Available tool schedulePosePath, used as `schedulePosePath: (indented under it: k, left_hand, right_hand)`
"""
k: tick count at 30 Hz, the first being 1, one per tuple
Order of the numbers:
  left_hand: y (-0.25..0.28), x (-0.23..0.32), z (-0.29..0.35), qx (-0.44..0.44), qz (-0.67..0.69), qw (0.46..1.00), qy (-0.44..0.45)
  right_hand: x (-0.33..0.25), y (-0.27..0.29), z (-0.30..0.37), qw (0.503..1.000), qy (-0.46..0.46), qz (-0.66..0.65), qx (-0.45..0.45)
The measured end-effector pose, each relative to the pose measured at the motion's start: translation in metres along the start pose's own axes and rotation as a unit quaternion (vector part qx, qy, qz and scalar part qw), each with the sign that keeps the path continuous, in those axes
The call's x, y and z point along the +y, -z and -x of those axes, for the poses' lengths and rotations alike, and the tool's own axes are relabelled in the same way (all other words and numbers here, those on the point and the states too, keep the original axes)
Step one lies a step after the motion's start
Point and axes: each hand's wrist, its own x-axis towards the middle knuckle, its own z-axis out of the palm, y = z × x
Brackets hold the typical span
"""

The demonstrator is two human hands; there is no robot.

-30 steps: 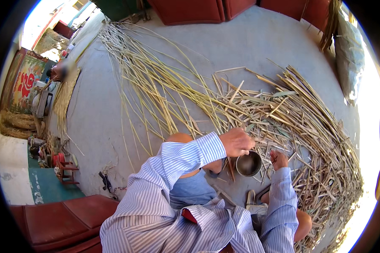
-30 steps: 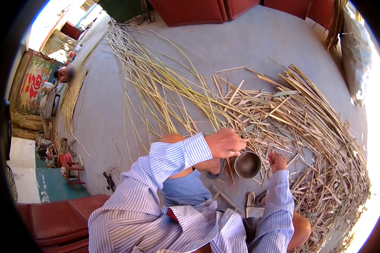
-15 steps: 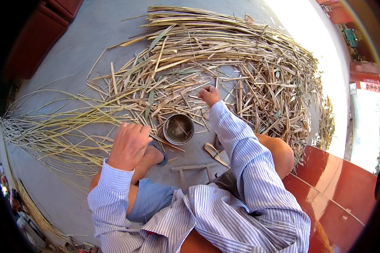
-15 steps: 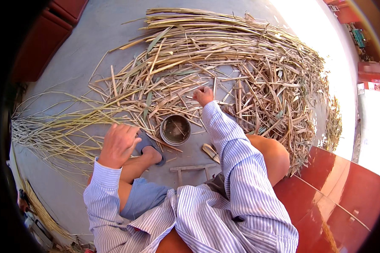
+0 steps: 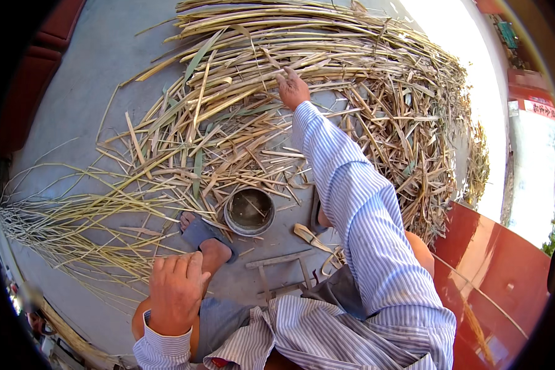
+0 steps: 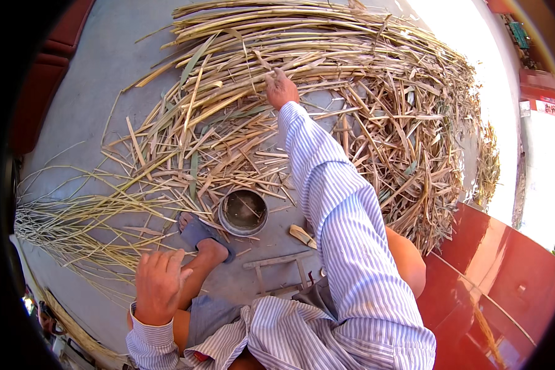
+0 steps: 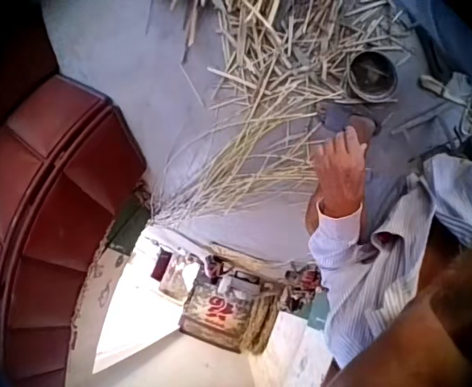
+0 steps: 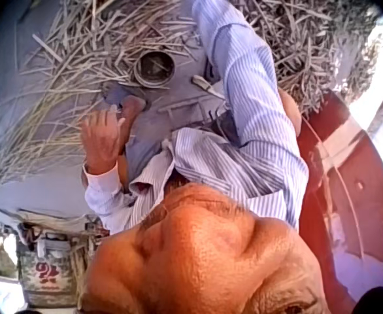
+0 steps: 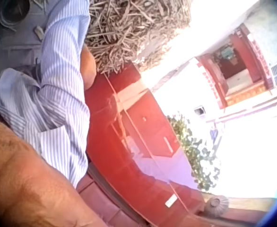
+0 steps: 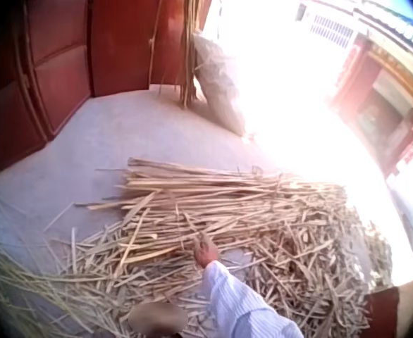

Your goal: The person sits on the floor and repeatedly strips leaves and fibers from long plant stalks by hand. The stripped stalks are placed to the left, while the removed material accumulates in a pile to the right.

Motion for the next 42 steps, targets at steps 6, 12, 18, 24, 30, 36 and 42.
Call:
schedulePosePath:
  k: [6, 12, 18, 24, 30, 36, 42]
  left_hand:
    - [0.001, 0.004, -0.005, -0.003, -0.006, 1.0, 0.021]
    - [0.0, 0.005, -0.009, 0.087, -0.052, 0.995, 0.018]
    - [0.03, 0.019, -0.041, 0.31, -0.162, 0.936, -0.05]
    - [0.038, 0.025, -0.037, 0.322, -0.151, 0.934, -0.043]
    - [0.056, 0.049, -0.033, 0.3, -0.017, 0.952, -0.057]
    - [0.054, 0.057, -0.027, 0.355, -0.092, 0.927, -0.076]
    - [0.057, 0.068, -0.022, 0.404, -0.176, 0.888, -0.13]
  right_hand:
    - [0.01, 0.016, -0.003, 0.994, -0.076, 0.072, -0.043]
    - [0.003, 0.039, 0.05, 0.796, -0.254, -0.535, 0.128]
    - [-0.137, 0.116, 0.155, 0.66, -0.196, -0.725, -0.029]
    - [-0.224, 0.148, 0.241, 0.641, -0.1, -0.729, -0.218]
    - [-0.145, 0.224, 0.204, 0.651, -0.119, -0.743, -0.101]
    - [-0.13, 0.232, 0.189, 0.698, -0.186, -0.689, -0.053]
    - [-0.112, 0.247, 0.165, 0.655, -0.252, -0.713, -0.008]
